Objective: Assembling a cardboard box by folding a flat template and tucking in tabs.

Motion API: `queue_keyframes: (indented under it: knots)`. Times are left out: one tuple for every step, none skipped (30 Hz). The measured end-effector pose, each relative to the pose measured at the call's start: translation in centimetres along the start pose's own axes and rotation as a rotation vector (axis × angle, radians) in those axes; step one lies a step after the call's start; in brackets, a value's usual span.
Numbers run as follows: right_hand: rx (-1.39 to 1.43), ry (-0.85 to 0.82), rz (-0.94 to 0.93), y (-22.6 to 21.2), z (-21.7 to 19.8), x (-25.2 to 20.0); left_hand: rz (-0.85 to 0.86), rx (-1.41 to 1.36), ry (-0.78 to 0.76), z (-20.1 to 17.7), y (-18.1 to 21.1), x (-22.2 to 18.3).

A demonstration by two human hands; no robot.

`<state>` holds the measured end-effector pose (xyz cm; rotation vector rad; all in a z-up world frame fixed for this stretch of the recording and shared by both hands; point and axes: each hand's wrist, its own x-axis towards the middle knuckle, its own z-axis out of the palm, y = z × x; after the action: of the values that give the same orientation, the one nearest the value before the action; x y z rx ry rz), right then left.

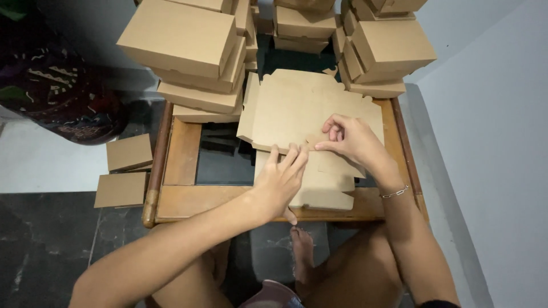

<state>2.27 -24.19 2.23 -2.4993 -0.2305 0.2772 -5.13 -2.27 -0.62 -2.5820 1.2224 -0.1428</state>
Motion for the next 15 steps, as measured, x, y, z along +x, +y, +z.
queue_keyframes:
  knots:
    - [0.002, 0.001, -0.001, 0.3, 0.0, 0.0, 0.016, 0.002, -0.030, -0.3, 0.0, 0.0]
    - [0.002, 0.002, 0.000, 0.3, 0.0, 0.0, 0.018, 0.002, -0.029, -0.3, 0.0, 0.0]
    - [0.004, -0.003, 0.005, 0.3, 0.0, 0.0, 0.027, 0.000, -0.031, -0.3, 0.0, -0.1]
    - [0.006, -0.009, 0.009, 0.2, 0.0, 0.0, 0.036, -0.003, -0.034, -0.3, 0.1, -0.1]
    - [0.006, -0.007, 0.011, 0.5, 0.0, 0.0, 0.038, -0.002, -0.033, 0.0, 0.4, 0.0]
    - [0.008, -0.019, 0.012, 0.6, -0.1, 0.1, 0.025, 0.003, -0.016, 0.2, 0.7, 0.1]
    - [0.009, -0.030, 0.013, 0.8, -0.1, 0.2, 0.011, 0.009, 0.001, 0.5, 1.0, 0.2]
    - [0.009, -0.029, 0.013, 0.7, -0.2, 0.2, 0.011, 0.008, 0.002, 0.9, 1.5, 0.4]
    - [0.012, -0.037, 0.016, 0.7, -0.3, 0.2, -0.011, 0.028, 0.023, 1.4, 2.0, 0.6]
    - [0.014, -0.045, 0.019, 0.6, -0.3, 0.2, -0.033, 0.047, 0.044, 1.8, 2.4, 0.8]
    - [0.012, -0.045, 0.019, 0.6, -0.3, 0.3, -0.033, 0.046, 0.046, 2.2, 2.6, 1.1]
    - [0.005, -0.050, 0.022, 0.6, -0.4, 0.4, -0.039, 0.044, 0.047, 2.6, 2.7, 1.4]
    - [-0.002, -0.055, 0.024, 0.6, -0.4, 0.5, -0.045, 0.042, 0.049, 3.0, 2.9, 1.7]
    - [-0.003, -0.055, 0.028, 0.7, -0.4, 0.5, -0.042, 0.039, 0.051, 5.1, 3.4, 2.9]
    - [-0.009, -0.059, 0.029, 0.7, -0.4, 0.7, -0.061, 0.036, 0.085, 7.2, 3.8, 4.1]
